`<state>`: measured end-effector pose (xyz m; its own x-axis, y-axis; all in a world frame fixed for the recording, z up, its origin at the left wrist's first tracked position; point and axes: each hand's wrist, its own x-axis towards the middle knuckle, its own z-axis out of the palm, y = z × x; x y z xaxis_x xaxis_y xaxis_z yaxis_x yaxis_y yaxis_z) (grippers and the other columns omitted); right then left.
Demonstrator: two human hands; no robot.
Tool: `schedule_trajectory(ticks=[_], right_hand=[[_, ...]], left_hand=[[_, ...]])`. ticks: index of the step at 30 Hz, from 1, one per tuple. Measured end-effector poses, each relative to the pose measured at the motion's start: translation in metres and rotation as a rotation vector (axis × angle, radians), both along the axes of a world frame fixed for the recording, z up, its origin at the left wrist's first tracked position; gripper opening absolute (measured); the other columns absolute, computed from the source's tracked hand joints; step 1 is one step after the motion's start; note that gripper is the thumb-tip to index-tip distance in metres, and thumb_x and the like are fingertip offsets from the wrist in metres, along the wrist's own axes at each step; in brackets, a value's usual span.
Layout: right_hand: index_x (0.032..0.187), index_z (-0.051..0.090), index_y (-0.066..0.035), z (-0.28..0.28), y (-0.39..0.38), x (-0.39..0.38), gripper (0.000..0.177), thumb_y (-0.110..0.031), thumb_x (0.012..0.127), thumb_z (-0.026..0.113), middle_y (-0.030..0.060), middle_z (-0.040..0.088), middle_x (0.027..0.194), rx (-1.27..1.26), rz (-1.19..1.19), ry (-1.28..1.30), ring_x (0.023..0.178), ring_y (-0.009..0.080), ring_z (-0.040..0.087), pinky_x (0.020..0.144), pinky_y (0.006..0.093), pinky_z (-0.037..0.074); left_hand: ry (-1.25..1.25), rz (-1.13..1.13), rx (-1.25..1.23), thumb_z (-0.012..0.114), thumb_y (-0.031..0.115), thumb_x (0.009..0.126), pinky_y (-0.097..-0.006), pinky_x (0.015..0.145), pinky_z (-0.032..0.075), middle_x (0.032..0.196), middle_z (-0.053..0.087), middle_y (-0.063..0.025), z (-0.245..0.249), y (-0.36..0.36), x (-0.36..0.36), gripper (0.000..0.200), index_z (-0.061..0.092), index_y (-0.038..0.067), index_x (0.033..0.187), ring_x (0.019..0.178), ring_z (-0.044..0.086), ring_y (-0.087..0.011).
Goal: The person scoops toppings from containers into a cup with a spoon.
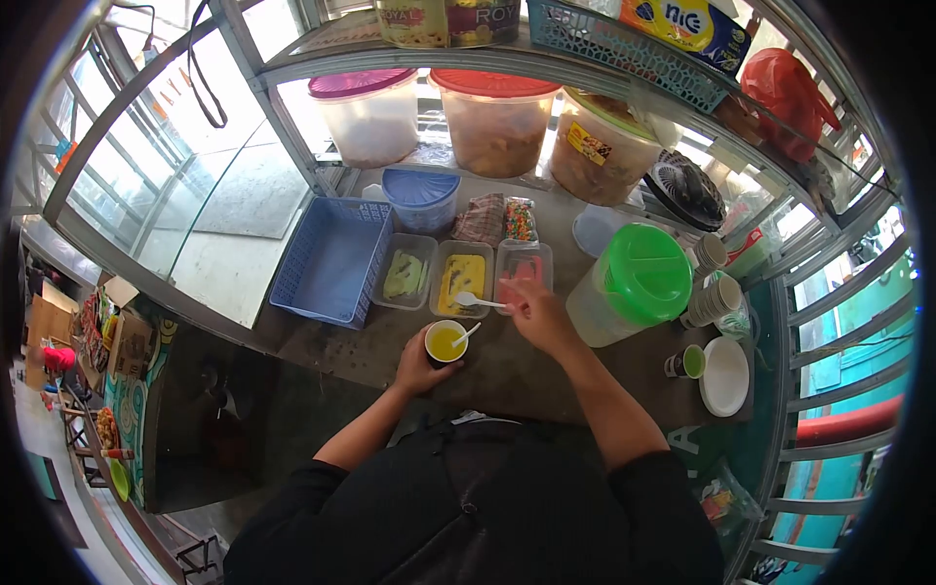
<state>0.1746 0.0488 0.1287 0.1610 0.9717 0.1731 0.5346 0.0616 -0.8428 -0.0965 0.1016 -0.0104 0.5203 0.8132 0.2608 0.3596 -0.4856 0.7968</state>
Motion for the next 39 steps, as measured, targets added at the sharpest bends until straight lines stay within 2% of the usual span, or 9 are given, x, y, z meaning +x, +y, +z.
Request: schedule_trajectory(ticks=[5, 7, 9, 11, 14, 17, 20, 26, 39], right_hand=[[0.109, 0.072, -0.005, 0.069, -0.066, 0.027, 0.020, -0.004, 0.089, 0.069, 0.0132, 0.071, 0.109, 0.351, -0.066, -0.296, 0.097, 0.0273, 0.070, 0.084, 0.0373, 0.054], [0.106, 0.072, -0.004, 0.087, -0.094, 0.052, 0.015, -0.004, 0.092, 0.066, 0.0125, 0.070, 0.106, 0.407, -0.204, -0.391, 0.095, 0.0278, 0.069, 0.085, 0.0359, 0.054], [0.109, 0.070, -0.004, 0.080, -0.108, 0.095, 0.015, -0.007, 0.095, 0.064, 0.0092, 0.069, 0.111, 0.584, -0.412, -0.507, 0.092, 0.0215, 0.065, 0.083, 0.0323, 0.051], [0.116, 0.068, -0.005, 0.070, -0.111, 0.136, 0.021, -0.011, 0.096, 0.063, 0.0094, 0.069, 0.108, 0.513, -0.741, -0.388, 0.102, 0.0225, 0.065, 0.088, 0.0357, 0.051], [0.122, 0.066, -0.005, 0.040, -0.093, 0.214, 0.029, -0.020, 0.098, 0.064, 0.0076, 0.067, 0.109, 0.577, -0.863, -0.084, 0.102, 0.0184, 0.061, 0.086, 0.0337, 0.050], [0.127, 0.063, -0.005, -0.006, -0.073, 0.277, 0.038, -0.029, 0.098, 0.066, 0.0073, 0.064, 0.114, 0.353, -0.796, 0.028, 0.100, 0.0160, 0.060, 0.087, 0.0300, 0.049], [0.130, 0.061, -0.004, -0.010, -0.066, 0.289, 0.045, -0.034, 0.097, 0.066, 0.0083, 0.062, 0.116, 0.342, -0.675, 0.035, 0.101, 0.0148, 0.059, 0.090, 0.0278, 0.047], [0.128, 0.060, -0.005, 0.010, -0.063, 0.260, 0.044, -0.036, 0.097, 0.066, 0.0057, 0.063, 0.109, 0.255, -0.639, 0.576, 0.101, 0.0140, 0.060, 0.091, 0.0280, 0.046], [0.108, 0.063, -0.008, -0.019, -0.058, 0.303, 0.017, -0.022, 0.100, 0.066, 0.0019, 0.065, 0.104, 0.227, -0.202, 0.899, 0.100, 0.0110, 0.061, 0.090, 0.0278, 0.047]], left_hand=[[-0.106, -0.053, -0.199, 0.091, 0.036, 0.069, -0.0419, 0.101, 0.050, 0.126, 0.065, -0.0163, 0.031, -0.001, 0.011, 0.088, 0.049, 0.005, 0.140, 0.118, 0.064, -0.0324], [-0.215, 0.001, -0.245, 0.092, 0.032, 0.070, -0.0392, 0.100, 0.051, 0.124, 0.066, -0.0151, 0.023, -0.006, 0.019, 0.086, 0.049, 0.004, 0.138, 0.117, 0.065, -0.0291], [-0.287, 0.045, -0.269, 0.093, 0.029, 0.070, -0.0372, 0.099, 0.051, 0.123, 0.066, -0.0137, 0.016, -0.011, 0.026, 0.083, 0.050, 0.004, 0.136, 0.115, 0.066, -0.0260], [-0.322, 0.077, -0.270, 0.093, 0.027, 0.071, -0.0361, 0.099, 0.051, 0.121, 0.066, -0.0123, 0.015, -0.016, 0.034, 0.080, 0.050, 0.004, 0.134, 0.114, 0.066, -0.0231], [-0.388, 0.067, -0.341, 0.093, 0.025, 0.071, -0.0353, 0.099, 0.050, 0.121, 0.066, -0.0123, 0.018, -0.025, 0.045, 0.078, 0.050, 0.004, 0.132, 0.114, 0.065, -0.0220], [-0.353, 0.016, -0.321, 0.093, 0.025, 0.071, -0.0354, 0.099, 0.050, 0.121, 0.066, -0.0127, 0.018, -0.036, 0.057, 0.078, 0.049, 0.004, 0.133, 0.114, 0.065, -0.0219], [-0.307, -0.029, -0.323, 0.093, 0.020, 0.072, -0.0335, 0.100, 0.048, 0.120, 0.063, -0.0092, 0.018, -0.051, 0.071, 0.081, 0.045, 0.004, 0.136, 0.115, 0.062, -0.0182], [-0.294, -0.024, -0.338, 0.092, 0.024, 0.071, -0.0357, 0.099, 0.050, 0.119, 0.066, -0.0129, 0.030, -0.093, 0.108, 0.078, 0.049, 0.004, 0.133, 0.113, 0.065, -0.0223], [-0.355, 0.179, -0.266, 0.092, 0.021, 0.071, -0.0349, 0.099, 0.049, 0.119, 0.064, -0.0109, 0.011, -0.141, 0.158, 0.080, 0.047, 0.004, 0.135, 0.113, 0.063, -0.0209]])
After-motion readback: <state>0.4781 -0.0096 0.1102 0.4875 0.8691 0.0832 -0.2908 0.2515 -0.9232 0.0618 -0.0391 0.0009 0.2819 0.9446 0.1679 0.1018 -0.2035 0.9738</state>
